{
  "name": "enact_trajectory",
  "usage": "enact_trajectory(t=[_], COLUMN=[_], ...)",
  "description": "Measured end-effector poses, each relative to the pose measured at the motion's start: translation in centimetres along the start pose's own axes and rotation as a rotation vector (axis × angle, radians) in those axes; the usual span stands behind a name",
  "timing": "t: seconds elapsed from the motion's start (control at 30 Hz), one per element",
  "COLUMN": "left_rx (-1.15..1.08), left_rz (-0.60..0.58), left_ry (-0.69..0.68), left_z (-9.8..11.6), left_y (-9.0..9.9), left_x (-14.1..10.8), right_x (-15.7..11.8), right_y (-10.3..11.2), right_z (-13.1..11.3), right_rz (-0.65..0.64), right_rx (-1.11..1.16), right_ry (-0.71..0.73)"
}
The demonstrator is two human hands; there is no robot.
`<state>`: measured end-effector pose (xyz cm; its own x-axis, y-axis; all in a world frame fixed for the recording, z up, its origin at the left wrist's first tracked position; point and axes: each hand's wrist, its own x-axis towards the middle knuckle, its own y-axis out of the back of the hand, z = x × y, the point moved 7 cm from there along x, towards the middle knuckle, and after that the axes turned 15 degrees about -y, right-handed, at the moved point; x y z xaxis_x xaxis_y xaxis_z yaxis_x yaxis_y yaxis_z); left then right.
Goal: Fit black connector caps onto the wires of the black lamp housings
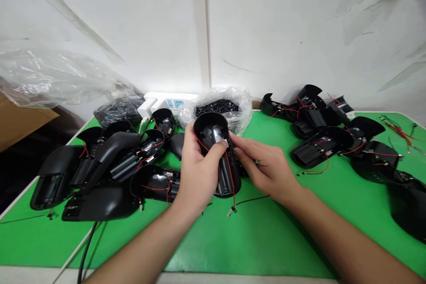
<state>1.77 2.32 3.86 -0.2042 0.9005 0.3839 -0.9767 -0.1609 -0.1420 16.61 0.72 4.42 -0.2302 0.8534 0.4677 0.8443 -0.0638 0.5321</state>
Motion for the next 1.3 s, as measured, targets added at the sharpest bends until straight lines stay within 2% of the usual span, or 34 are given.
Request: enact_trajectory(t=[0.2, 0.53, 1.3], left_rx=[-0.011, -0.011, 0.006], left_rz=[-0.027, -0.035, -0.04], left_ry=[0.004, 0.012, 0.024], left_z=[-0.4, -1.1, -1.2], left_y=[0.0, 0.2, 0.1], left_x=[0.2, -0.3, -0.6], right_x=[-0.1, -0.4, -0.5], right_y=[-0.3, -0.7, -0.1], right_z=[0.3, 0.0, 0.1], right_rz=[-0.052, -0.016, 0.045], right_rx=[0.002, -0.032, -0.013], right_ry=[-0.021, 0.035, 0.012])
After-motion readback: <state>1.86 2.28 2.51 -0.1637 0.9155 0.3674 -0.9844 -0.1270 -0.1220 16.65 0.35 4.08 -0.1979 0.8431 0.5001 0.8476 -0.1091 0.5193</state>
